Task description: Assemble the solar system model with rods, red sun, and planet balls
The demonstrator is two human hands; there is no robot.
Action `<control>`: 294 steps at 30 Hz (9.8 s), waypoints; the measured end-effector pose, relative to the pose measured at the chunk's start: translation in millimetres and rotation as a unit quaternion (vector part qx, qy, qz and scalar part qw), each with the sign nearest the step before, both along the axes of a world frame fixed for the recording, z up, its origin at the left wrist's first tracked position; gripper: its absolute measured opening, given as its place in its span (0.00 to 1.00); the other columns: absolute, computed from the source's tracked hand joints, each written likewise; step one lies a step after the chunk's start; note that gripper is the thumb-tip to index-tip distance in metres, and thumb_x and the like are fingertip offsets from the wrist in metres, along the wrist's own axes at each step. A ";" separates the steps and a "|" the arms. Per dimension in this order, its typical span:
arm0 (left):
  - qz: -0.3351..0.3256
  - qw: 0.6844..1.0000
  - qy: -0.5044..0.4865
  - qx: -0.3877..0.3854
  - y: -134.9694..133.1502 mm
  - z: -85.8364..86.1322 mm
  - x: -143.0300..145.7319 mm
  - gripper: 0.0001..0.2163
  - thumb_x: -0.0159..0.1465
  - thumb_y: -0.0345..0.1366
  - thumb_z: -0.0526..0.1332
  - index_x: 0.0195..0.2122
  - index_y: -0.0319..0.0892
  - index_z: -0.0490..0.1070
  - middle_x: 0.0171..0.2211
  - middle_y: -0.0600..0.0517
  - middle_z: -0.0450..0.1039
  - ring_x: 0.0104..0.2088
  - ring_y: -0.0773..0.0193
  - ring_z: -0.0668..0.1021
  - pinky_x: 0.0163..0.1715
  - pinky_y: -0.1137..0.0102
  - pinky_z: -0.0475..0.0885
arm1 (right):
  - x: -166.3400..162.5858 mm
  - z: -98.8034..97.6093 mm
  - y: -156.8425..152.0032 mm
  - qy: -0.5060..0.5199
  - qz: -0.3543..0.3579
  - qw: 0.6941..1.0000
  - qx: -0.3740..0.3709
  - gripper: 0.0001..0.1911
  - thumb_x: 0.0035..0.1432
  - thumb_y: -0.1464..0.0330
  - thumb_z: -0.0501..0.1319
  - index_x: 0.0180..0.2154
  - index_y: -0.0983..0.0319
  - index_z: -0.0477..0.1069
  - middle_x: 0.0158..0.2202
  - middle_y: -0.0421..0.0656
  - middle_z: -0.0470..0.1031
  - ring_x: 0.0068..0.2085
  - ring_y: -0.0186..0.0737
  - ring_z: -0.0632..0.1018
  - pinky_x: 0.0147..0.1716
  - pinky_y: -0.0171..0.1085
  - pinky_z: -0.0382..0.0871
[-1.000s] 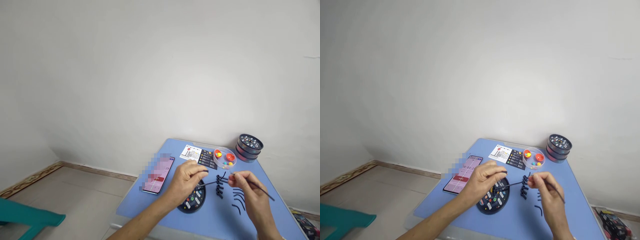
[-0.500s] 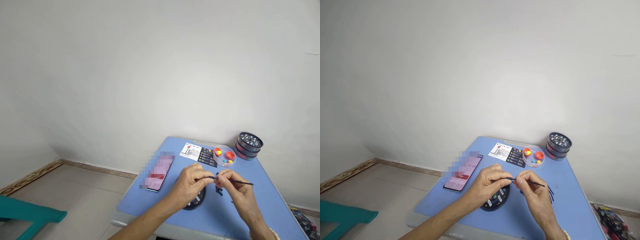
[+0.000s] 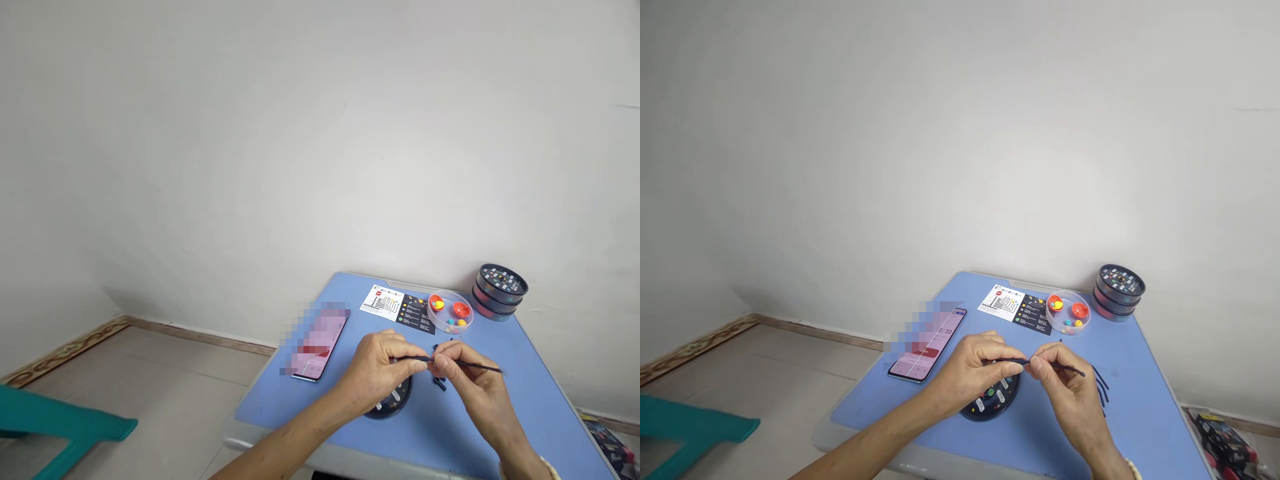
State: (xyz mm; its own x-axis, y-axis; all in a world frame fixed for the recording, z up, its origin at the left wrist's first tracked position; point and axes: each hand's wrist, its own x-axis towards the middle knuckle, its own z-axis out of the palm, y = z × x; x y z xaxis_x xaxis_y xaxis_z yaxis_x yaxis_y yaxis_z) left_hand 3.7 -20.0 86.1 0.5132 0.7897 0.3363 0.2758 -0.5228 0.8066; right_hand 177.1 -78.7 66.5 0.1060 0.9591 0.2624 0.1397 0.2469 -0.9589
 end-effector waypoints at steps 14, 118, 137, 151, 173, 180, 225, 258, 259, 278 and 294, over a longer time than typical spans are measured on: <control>-0.014 1.000 -0.013 -0.009 -3.1 -2.7 4.6 0.09 0.59 0.35 0.62 0.31 0.43 0.83 0.24 0.52 0.77 0.26 0.64 0.75 0.28 0.73 0.69 | 3.0 -2.3 4.8 -0.036 -0.001 0.999 0.028 0.15 0.58 0.56 0.63 0.27 0.60 0.73 0.31 0.42 0.72 0.33 0.40 0.71 0.34 0.35 0.67; 0.087 0.985 -0.080 -0.128 7.7 -44.5 -25.3 0.07 0.56 0.38 0.62 0.29 0.42 0.79 0.30 0.51 0.74 0.25 0.65 0.75 0.23 0.74 0.72 | 13.1 -47.6 35.4 -0.042 -0.146 0.988 -0.002 0.21 0.54 0.52 0.64 0.42 0.59 0.69 0.27 0.38 0.72 0.25 0.38 0.73 0.28 0.39 0.70; 0.126 0.989 -0.008 -0.079 10.7 -76.8 -28.6 0.07 0.53 0.35 0.61 0.19 0.42 0.71 0.25 0.53 0.71 0.26 0.63 0.73 0.27 0.71 0.66 | 17.8 -51.8 35.3 -0.066 -0.167 0.984 -0.007 0.19 0.54 0.59 0.61 0.47 0.58 0.75 0.40 0.44 0.80 0.35 0.45 0.80 0.37 0.42 0.74; 0.111 0.992 0.027 -0.046 8.5 -77.7 -29.8 0.08 0.58 0.33 0.58 0.22 0.42 0.70 0.26 0.53 0.67 0.26 0.64 0.70 0.26 0.72 0.63 | 51.5 -41.5 41.8 -0.129 -0.044 0.990 -0.026 0.36 0.49 0.69 0.63 0.61 0.50 0.62 0.62 0.43 0.67 0.58 0.48 0.70 0.50 0.47 0.69; 0.106 0.992 0.036 -0.060 9.8 -82.7 -26.9 0.06 0.57 0.34 0.57 0.26 0.41 0.70 0.26 0.53 0.64 0.27 0.63 0.69 0.26 0.72 0.63 | 58.1 -59.4 51.5 -0.194 -0.009 0.979 -0.059 0.16 0.52 0.58 0.64 0.40 0.61 0.76 0.30 0.40 0.77 0.31 0.40 0.76 0.34 0.38 0.71; 0.098 0.991 0.038 -0.078 13.1 -82.1 -27.4 0.05 0.55 0.35 0.58 0.25 0.41 0.71 0.26 0.55 0.62 0.25 0.64 0.67 0.25 0.72 0.61 | 110.8 -31.1 41.1 -0.261 -0.053 0.961 -0.074 0.21 0.56 0.56 0.59 0.48 0.60 0.74 0.44 0.47 0.81 0.45 0.48 0.79 0.45 0.43 0.73; 0.093 0.987 0.009 -0.133 7.5 -84.7 -12.9 0.10 0.51 0.29 0.61 0.35 0.39 0.76 0.27 0.56 0.65 0.25 0.66 0.68 0.24 0.74 0.66 | 120.5 -39.4 35.7 -0.607 -0.122 0.767 -0.168 0.14 0.49 0.81 0.55 0.30 0.61 0.75 0.27 0.44 0.79 0.30 0.41 0.75 0.26 0.33 0.51; -0.008 0.947 0.176 0.267 -47.5 -65.4 13.0 0.11 0.66 0.27 0.53 0.31 0.43 0.73 0.28 0.49 0.74 0.30 0.59 0.76 0.26 0.68 0.70 | 127.2 -53.2 18.8 -0.619 -0.144 0.760 -0.137 0.14 0.55 0.80 0.51 0.32 0.60 0.72 0.30 0.45 0.79 0.28 0.39 0.76 0.25 0.34 0.48; 0.003 0.935 0.219 0.278 -47.9 -74.8 18.2 0.10 0.64 0.25 0.54 0.30 0.43 0.72 0.28 0.49 0.75 0.29 0.60 0.76 0.25 0.69 0.70 | 126.2 -53.1 17.8 -0.618 -0.147 0.760 -0.138 0.14 0.55 0.81 0.51 0.32 0.61 0.71 0.29 0.45 0.79 0.28 0.40 0.75 0.24 0.35 0.47; 0.012 0.809 0.466 0.358 -43.8 -77.2 80.9 0.04 0.60 0.22 0.60 0.34 0.35 0.72 0.27 0.47 0.73 0.27 0.57 0.78 0.16 0.71 0.68 | 125.0 -57.0 10.6 -0.595 -0.162 0.778 -0.118 0.13 0.52 0.81 0.51 0.29 0.60 0.68 0.27 0.42 0.76 0.26 0.38 0.72 0.24 0.34 0.47; -0.163 0.887 0.400 0.164 84.4 13.1 78.0 0.07 0.58 0.25 0.65 0.32 0.44 0.80 0.33 0.55 0.82 0.35 0.63 0.80 0.32 0.75 0.68 | 133.3 -62.7 11.0 -0.475 -0.152 0.860 -0.106 0.10 0.59 0.70 0.51 0.33 0.58 0.70 0.28 0.40 0.79 0.30 0.41 0.78 0.30 0.34 0.62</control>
